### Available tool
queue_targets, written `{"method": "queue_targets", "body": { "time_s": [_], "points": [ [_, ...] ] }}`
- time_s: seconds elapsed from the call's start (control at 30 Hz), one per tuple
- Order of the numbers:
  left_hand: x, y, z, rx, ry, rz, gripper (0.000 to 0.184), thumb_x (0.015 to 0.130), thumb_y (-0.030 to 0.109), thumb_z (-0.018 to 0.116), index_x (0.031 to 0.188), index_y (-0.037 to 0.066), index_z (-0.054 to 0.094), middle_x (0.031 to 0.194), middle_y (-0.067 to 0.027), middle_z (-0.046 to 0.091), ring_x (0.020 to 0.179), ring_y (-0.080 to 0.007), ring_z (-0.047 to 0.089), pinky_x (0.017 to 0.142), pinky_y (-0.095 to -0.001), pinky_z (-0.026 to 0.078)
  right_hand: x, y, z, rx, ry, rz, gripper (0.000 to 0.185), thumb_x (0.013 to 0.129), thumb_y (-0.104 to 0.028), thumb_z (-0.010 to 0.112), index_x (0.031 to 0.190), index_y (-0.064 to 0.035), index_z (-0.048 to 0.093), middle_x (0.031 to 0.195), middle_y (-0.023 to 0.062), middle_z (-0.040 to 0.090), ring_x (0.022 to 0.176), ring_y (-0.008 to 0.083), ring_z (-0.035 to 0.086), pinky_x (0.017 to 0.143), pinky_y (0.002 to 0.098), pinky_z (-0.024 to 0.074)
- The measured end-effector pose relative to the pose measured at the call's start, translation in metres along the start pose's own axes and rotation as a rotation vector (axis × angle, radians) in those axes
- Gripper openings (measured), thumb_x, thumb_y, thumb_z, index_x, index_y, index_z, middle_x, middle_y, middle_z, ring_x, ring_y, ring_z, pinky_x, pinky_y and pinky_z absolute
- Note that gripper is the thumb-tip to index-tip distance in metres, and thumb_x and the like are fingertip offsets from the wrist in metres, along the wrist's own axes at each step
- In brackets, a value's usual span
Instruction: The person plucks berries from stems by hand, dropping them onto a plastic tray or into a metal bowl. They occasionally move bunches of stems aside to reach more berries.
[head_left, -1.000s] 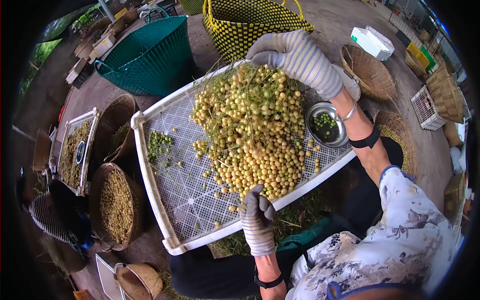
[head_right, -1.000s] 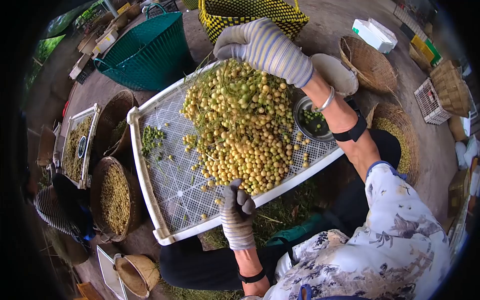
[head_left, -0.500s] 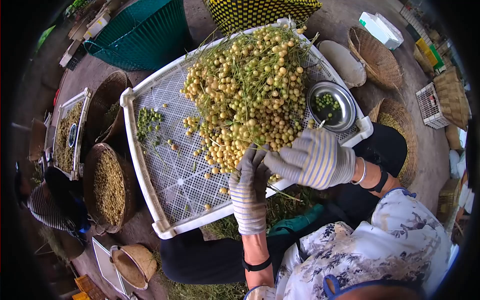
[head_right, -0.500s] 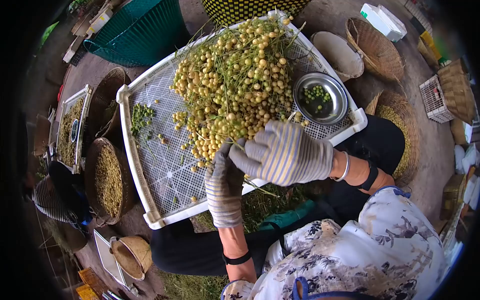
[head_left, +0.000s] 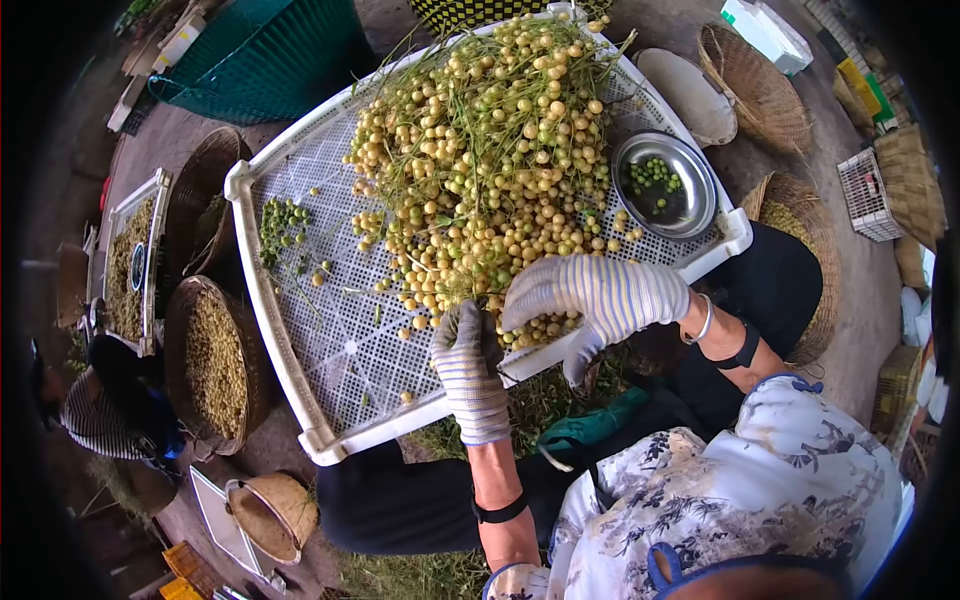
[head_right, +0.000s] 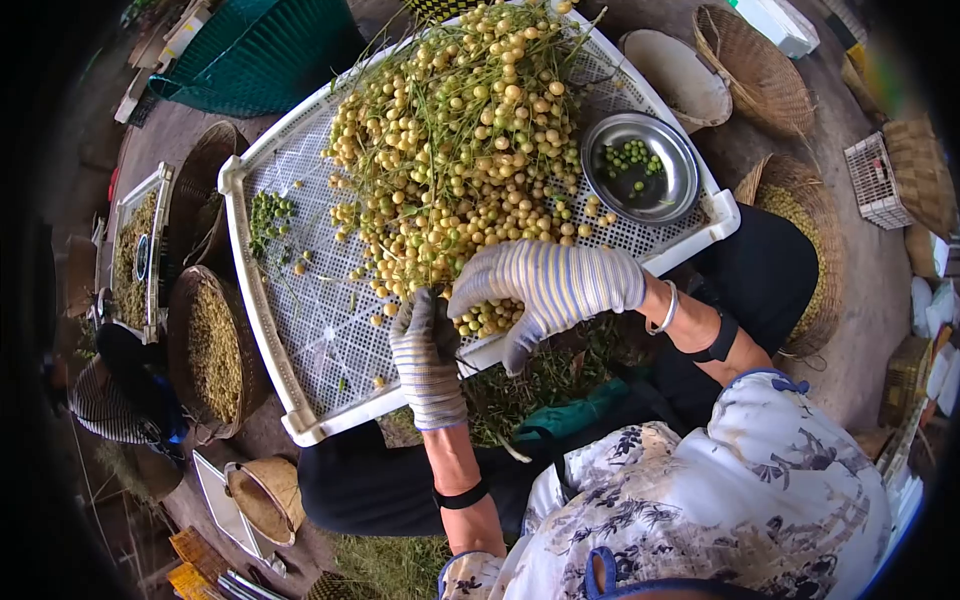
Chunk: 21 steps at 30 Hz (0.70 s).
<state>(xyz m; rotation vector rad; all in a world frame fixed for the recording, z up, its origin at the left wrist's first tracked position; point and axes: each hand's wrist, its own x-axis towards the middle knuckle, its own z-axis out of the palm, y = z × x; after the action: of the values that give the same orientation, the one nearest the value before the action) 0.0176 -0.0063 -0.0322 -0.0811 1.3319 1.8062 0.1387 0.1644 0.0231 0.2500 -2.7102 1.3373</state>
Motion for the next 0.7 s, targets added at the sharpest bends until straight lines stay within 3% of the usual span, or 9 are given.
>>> {"method": "queue_targets", "body": {
  "time_s": [0.07, 0.1, 0.13, 0.2, 0.27, 0.33, 0.47, 0.53, 0.7],
  "points": [
    [-0.007, 0.015, 0.010, 0.233, 0.161, 0.113, 0.019, 0.092, 0.019, 0.065, 0.100, 0.002, 0.063, 0.070, 0.0013, 0.057, 0.055, -0.0032, 0.047, 0.047, -0.0178, 0.036, 0.004, 0.005, -0.005, 0.011, 0.150, -0.047, 0.065, 0.070, -0.051, 0.073, 0.118, -0.0079, 0.062, 0.120, 0.0118, 0.061, 0.116, 0.0313, 0.054, 0.097, 0.0445, 0.0443],
    [-0.007, 0.016, 0.009, 0.258, 0.134, 0.118, 0.021, 0.091, 0.018, 0.065, 0.102, 0.000, 0.063, 0.073, -0.0003, 0.060, 0.058, -0.0041, 0.050, 0.050, -0.0190, 0.039, 0.016, -0.006, -0.010, -0.080, 0.229, -0.097, 0.043, 0.080, -0.035, 0.071, 0.114, -0.0097, 0.065, 0.116, 0.0093, 0.064, 0.114, 0.0291, 0.057, 0.098, 0.0418, 0.0434],
    [-0.006, 0.018, 0.008, 0.284, 0.101, 0.123, 0.023, 0.090, 0.017, 0.066, 0.104, -0.001, 0.063, 0.077, -0.0019, 0.062, 0.062, -0.0050, 0.053, 0.053, -0.0201, 0.043, 0.027, -0.006, -0.006, -0.021, 0.204, -0.140, 0.042, 0.081, -0.036, 0.069, 0.114, -0.0108, 0.065, 0.116, 0.0086, 0.064, 0.115, 0.0289, 0.055, 0.099, 0.0427, 0.0422],
    [0.005, 0.006, -0.002, 0.701, -0.054, 0.475, 0.023, 0.090, 0.015, 0.066, 0.104, -0.004, 0.065, 0.089, -0.0059, 0.068, 0.079, -0.0101, 0.063, 0.068, -0.0247, 0.051, 0.048, 0.000, 0.006, 0.091, 0.154, -0.227, 0.040, 0.084, -0.038, 0.065, 0.115, -0.0132, 0.064, 0.116, 0.0071, 0.063, 0.119, 0.0286, 0.053, 0.101, 0.0446, 0.0396],
    [-0.006, 0.008, 0.022, 0.469, -0.031, 0.293, 0.019, 0.085, 0.009, 0.071, 0.097, -0.004, 0.066, 0.084, -0.0046, 0.068, 0.075, -0.0085, 0.058, 0.068, -0.0240, 0.048, 0.065, 0.035, 0.018, -0.154, 0.080, -0.040, 0.032, 0.092, -0.040, 0.054, 0.104, -0.0129, 0.067, 0.106, 0.0038, 0.066, 0.107, 0.0251, 0.059, 0.096, 0.0427, 0.0409],
    [-0.012, 0.014, 0.019, 0.695, -0.067, 0.259, 0.022, 0.084, 0.009, 0.073, 0.100, -0.005, 0.065, 0.089, -0.0066, 0.068, 0.078, -0.0082, 0.058, 0.071, -0.0236, 0.049, 0.076, 0.067, 0.016, -0.313, -0.157, 0.334, 0.034, 0.093, -0.042, 0.051, 0.101, -0.0139, 0.068, 0.098, 0.0040, 0.067, 0.097, 0.0258, 0.060, 0.091, 0.0426, 0.0425],
    [-0.022, 0.020, 0.008, 0.486, 0.042, 0.253, 0.017, 0.088, 0.008, 0.067, 0.100, -0.005, 0.066, 0.087, -0.0035, 0.068, 0.076, -0.0076, 0.057, 0.070, -0.0228, 0.048, 0.074, 0.073, 0.008, -0.551, 0.026, 0.355, 0.028, 0.091, -0.039, 0.055, 0.086, -0.0128, 0.065, 0.087, 0.0062, 0.065, 0.087, 0.0274, 0.060, 0.085, 0.0408, 0.0449],
    [-0.026, 0.026, 0.004, 0.381, 0.069, 0.115, 0.019, 0.091, 0.016, 0.065, 0.098, -0.001, 0.068, 0.074, 0.0025, 0.063, 0.063, -0.0032, 0.049, 0.057, -0.0181, 0.037, 0.075, 0.089, 0.010, -0.490, 0.034, 0.225, 0.035, 0.090, -0.042, 0.056, 0.089, -0.0074, 0.065, 0.081, 0.0129, 0.065, 0.083, 0.0310, 0.062, 0.081, 0.0430, 0.0493],
    [-0.041, 0.038, -0.005, 0.262, -0.103, 0.120, 0.021, 0.091, 0.025, 0.065, 0.084, 0.006, 0.063, 0.060, 0.0038, 0.052, 0.045, -0.0042, 0.040, 0.043, -0.0197, 0.027, 0.079, 0.115, 0.019, -0.435, 0.146, 0.130, 0.017, 0.081, -0.019, 0.069, 0.084, -0.0043, 0.061, 0.086, 0.0106, 0.062, 0.086, 0.0295, 0.060, 0.080, 0.0410, 0.0490]
  ]
}}
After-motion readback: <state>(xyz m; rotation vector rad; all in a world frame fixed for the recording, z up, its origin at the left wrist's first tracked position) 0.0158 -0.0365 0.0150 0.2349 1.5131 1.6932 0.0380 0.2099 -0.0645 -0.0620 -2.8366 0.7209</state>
